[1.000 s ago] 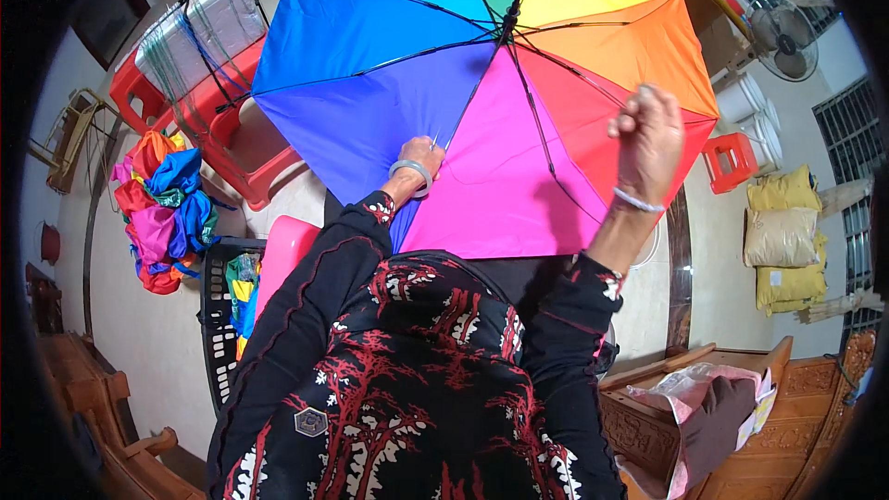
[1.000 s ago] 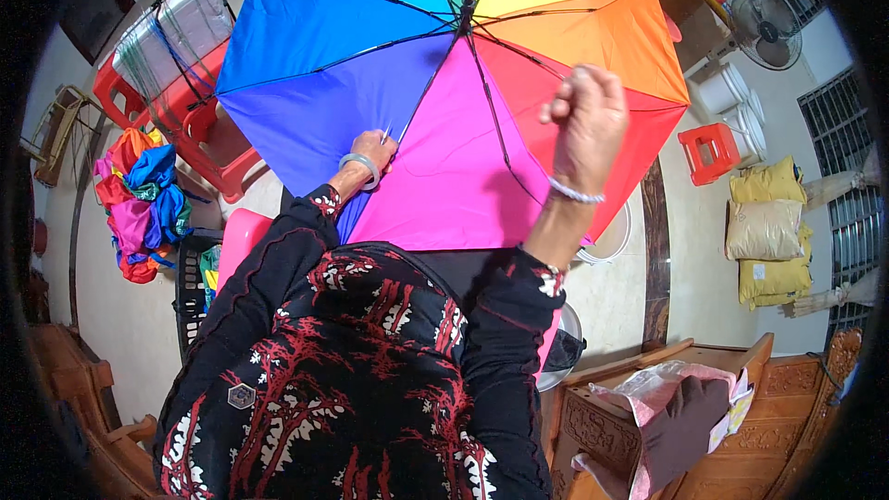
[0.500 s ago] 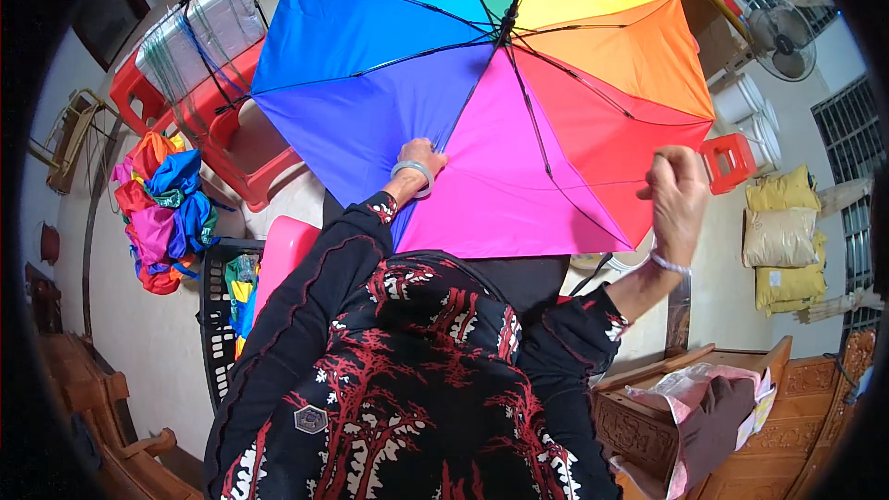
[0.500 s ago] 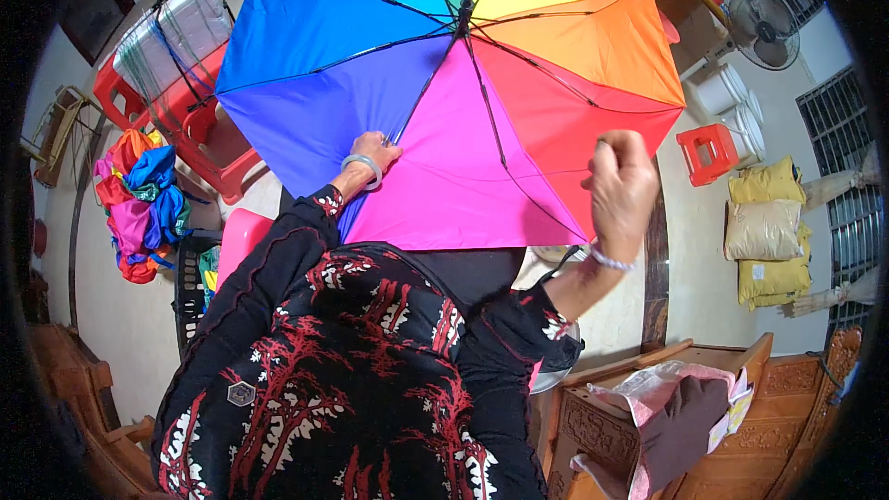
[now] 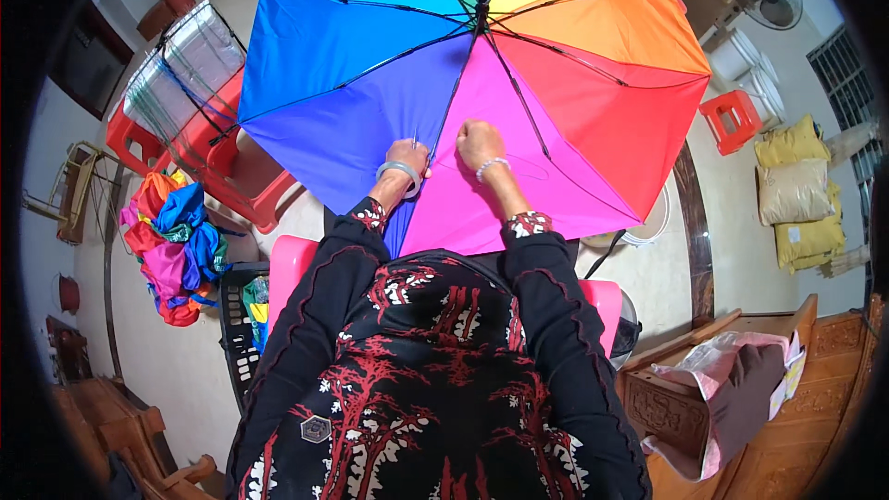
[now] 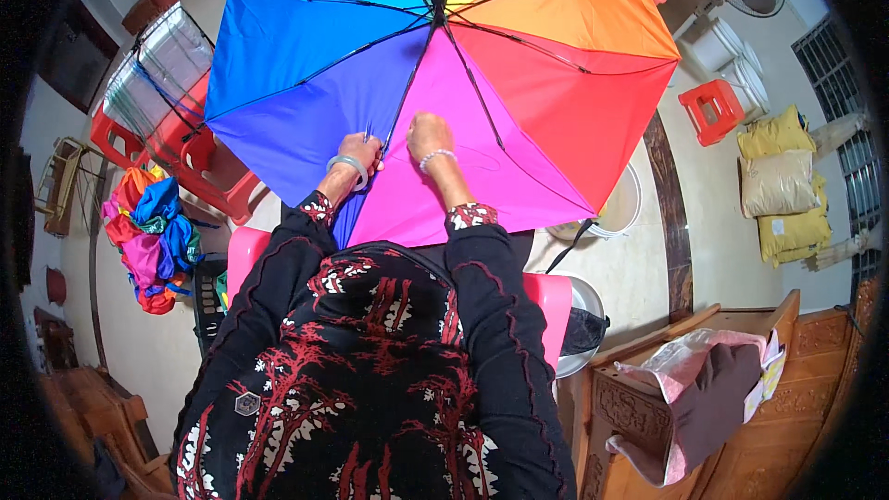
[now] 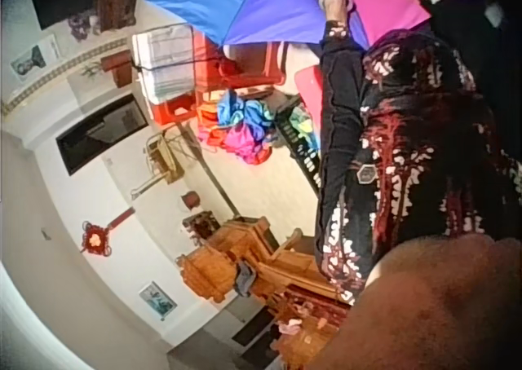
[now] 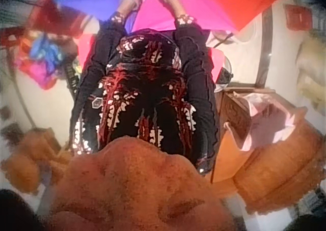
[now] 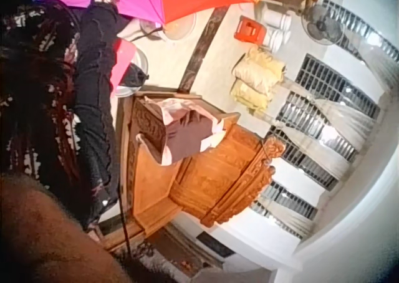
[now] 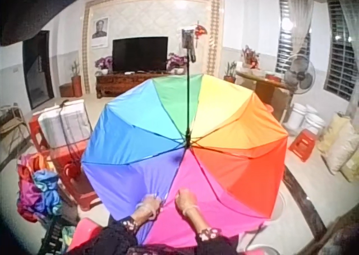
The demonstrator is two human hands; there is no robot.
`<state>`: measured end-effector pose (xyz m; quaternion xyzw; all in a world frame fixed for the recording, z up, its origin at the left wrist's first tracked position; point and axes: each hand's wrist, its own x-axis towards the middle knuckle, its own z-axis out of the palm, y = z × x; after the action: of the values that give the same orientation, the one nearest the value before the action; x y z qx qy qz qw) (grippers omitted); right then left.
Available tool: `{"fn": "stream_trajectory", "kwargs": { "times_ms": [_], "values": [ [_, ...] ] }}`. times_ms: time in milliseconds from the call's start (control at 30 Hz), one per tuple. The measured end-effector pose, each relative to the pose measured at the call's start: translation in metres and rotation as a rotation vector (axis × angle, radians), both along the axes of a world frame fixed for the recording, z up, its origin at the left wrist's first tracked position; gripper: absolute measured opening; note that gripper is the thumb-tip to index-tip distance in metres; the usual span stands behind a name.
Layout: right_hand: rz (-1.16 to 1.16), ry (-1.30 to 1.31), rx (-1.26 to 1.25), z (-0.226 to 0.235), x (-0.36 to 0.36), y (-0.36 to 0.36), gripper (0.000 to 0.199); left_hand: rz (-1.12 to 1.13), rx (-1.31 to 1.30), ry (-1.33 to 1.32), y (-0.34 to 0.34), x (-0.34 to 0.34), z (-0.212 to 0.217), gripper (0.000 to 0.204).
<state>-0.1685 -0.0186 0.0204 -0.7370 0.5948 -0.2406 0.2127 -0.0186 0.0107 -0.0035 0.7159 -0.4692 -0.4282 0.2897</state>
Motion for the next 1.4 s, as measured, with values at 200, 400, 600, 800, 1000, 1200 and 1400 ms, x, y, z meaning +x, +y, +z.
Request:
{"fn": "stream_trajectory", "kwargs": {
  "times_ms": [200, 400, 600, 800, 1000, 1200, 1400],
  "values": [
    [-0.058, 0.147, -0.07, -0.012, 0.02, 0.025, 0.014, 0.128, -0.012, 0.11, 0.0, 0.003, -0.004, 0.024],
    [0.033, 0.204, 0.014, -0.006, 0.024, 0.029, 0.017, 0.139, -0.009, 0.103, 0.0, 0.001, -0.002, 0.024],
    [0.064, 0.2, 0.031, -0.01, 0.023, 0.029, 0.017, 0.104, -0.02, 0.117, 0.001, 0.001, 0.0, 0.025],
    [0.088, 0.2, 0.053, -0.009, 0.023, 0.032, 0.017, 0.092, -0.046, 0.073, -0.002, 0.003, -0.005, 0.027],
    [0.084, 0.187, 0.035, -0.009, 0.022, 0.034, 0.016, 0.087, -0.039, 0.106, 0.001, 0.001, -0.003, 0.028],
    [0.094, 0.174, 0.022, -0.013, 0.021, 0.033, 0.016, 0.037, -0.06, 0.091, -0.003, 0.004, -0.01, 0.029],
    [0.09, 0.16, 0.041, -0.016, 0.024, 0.033, 0.016, 0.056, -0.051, 0.074, 0.0, 0.004, -0.006, 0.028]
  ]
}}
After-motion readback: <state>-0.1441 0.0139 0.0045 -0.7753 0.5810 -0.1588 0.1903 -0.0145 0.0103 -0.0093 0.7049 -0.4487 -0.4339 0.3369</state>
